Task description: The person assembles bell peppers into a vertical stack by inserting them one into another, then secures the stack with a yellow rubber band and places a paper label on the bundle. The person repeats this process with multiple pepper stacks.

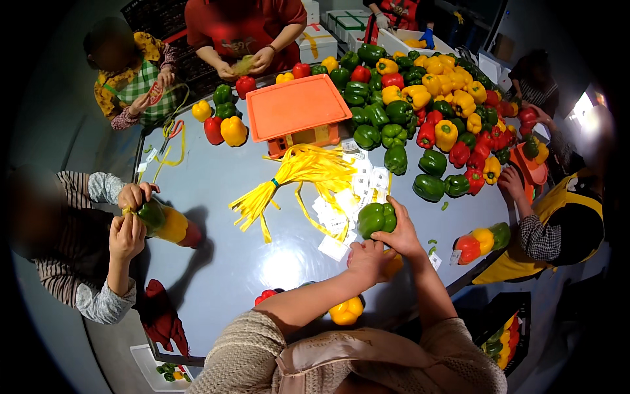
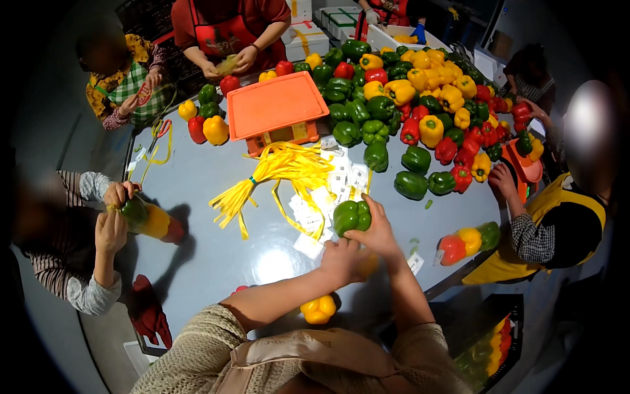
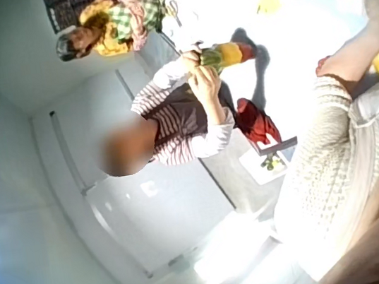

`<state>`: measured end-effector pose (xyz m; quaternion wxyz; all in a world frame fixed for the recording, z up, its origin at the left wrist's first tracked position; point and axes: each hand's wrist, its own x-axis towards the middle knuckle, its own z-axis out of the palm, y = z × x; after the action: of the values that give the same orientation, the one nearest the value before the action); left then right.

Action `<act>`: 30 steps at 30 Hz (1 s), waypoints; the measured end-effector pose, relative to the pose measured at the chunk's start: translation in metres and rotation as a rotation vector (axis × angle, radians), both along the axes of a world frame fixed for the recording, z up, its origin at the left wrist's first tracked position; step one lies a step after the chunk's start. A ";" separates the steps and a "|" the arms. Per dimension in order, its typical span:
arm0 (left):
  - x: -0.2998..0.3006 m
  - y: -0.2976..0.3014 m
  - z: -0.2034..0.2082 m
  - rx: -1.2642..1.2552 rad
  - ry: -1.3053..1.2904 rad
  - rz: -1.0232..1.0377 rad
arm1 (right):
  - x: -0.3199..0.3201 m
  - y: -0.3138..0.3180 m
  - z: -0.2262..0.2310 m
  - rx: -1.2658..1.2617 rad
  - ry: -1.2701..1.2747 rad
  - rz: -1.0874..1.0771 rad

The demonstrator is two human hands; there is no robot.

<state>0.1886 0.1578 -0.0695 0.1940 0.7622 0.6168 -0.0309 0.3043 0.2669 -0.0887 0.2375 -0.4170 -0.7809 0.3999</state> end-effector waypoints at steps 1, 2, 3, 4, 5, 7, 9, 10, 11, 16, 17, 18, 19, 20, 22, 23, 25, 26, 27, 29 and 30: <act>0.000 0.004 0.001 -0.019 0.004 -0.019 | -0.001 0.000 -0.004 0.034 -0.013 -0.017; 0.000 0.008 0.003 -0.038 0.009 -0.037 | 0.000 0.000 -0.008 -0.056 0.100 -0.061; -0.001 0.011 0.004 -0.057 0.013 -0.055 | 0.002 0.000 -0.015 -0.146 0.212 -0.104; -0.002 0.011 0.000 -0.041 -0.019 -0.092 | 0.006 0.001 -0.024 -0.238 0.321 -0.144; -0.005 0.011 -0.007 -0.023 -0.046 -0.126 | 0.010 0.004 -0.035 -0.255 0.377 -0.193; -0.010 0.007 -0.017 0.028 -0.076 -0.164 | 0.018 0.005 -0.038 -0.413 0.559 -0.303; -0.016 0.004 -0.024 0.092 -0.083 -0.175 | 0.019 0.008 -0.027 -0.508 0.697 -0.362; -0.021 0.006 -0.021 0.067 -0.139 -0.148 | 0.019 0.008 -0.017 -0.519 0.723 -0.361; -0.029 0.008 -0.015 0.042 -0.198 -0.117 | 0.018 0.010 -0.005 -0.532 0.746 -0.356; -0.092 0.015 0.011 0.259 -0.508 0.087 | -0.003 0.039 0.016 -0.343 0.757 -0.237; -0.111 0.026 0.016 0.307 -0.549 0.128 | -0.014 0.046 0.031 -0.287 0.702 -0.203; -0.133 0.035 0.047 0.301 -0.520 0.165 | -0.027 0.056 0.041 -0.230 0.634 -0.177; -0.157 0.045 0.054 0.487 -0.483 0.169 | -0.040 0.068 0.051 -0.167 0.567 -0.152; -0.182 0.058 0.068 0.518 -0.402 0.173 | -0.055 0.081 0.060 -0.105 0.500 -0.127; -0.229 0.085 0.088 0.610 -0.337 0.204 | -0.090 0.107 0.080 -0.028 0.482 -0.086; -0.251 0.096 0.094 0.681 -0.314 0.205 | -0.110 0.123 0.085 0.001 0.495 -0.056; -0.286 0.121 0.105 0.577 -0.152 0.349 | -0.147 0.157 0.088 0.085 0.474 -0.026; -0.299 0.136 0.107 0.571 -0.136 0.383 | -0.164 0.170 0.093 0.144 0.439 -0.024; -0.309 0.150 0.109 0.558 -0.139 0.404 | -0.180 0.178 0.099 0.178 0.413 -0.039; -0.325 0.178 0.106 0.506 -0.162 0.477 | -0.213 0.206 0.090 0.278 0.340 -0.072; -0.331 0.190 0.102 0.467 -0.179 0.527 | -0.227 0.214 0.087 0.304 0.282 -0.094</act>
<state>-0.1423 0.3481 0.0325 0.0691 0.6005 0.7631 0.2287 0.0769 0.4805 -0.0013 0.4230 -0.3524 -0.7708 0.3205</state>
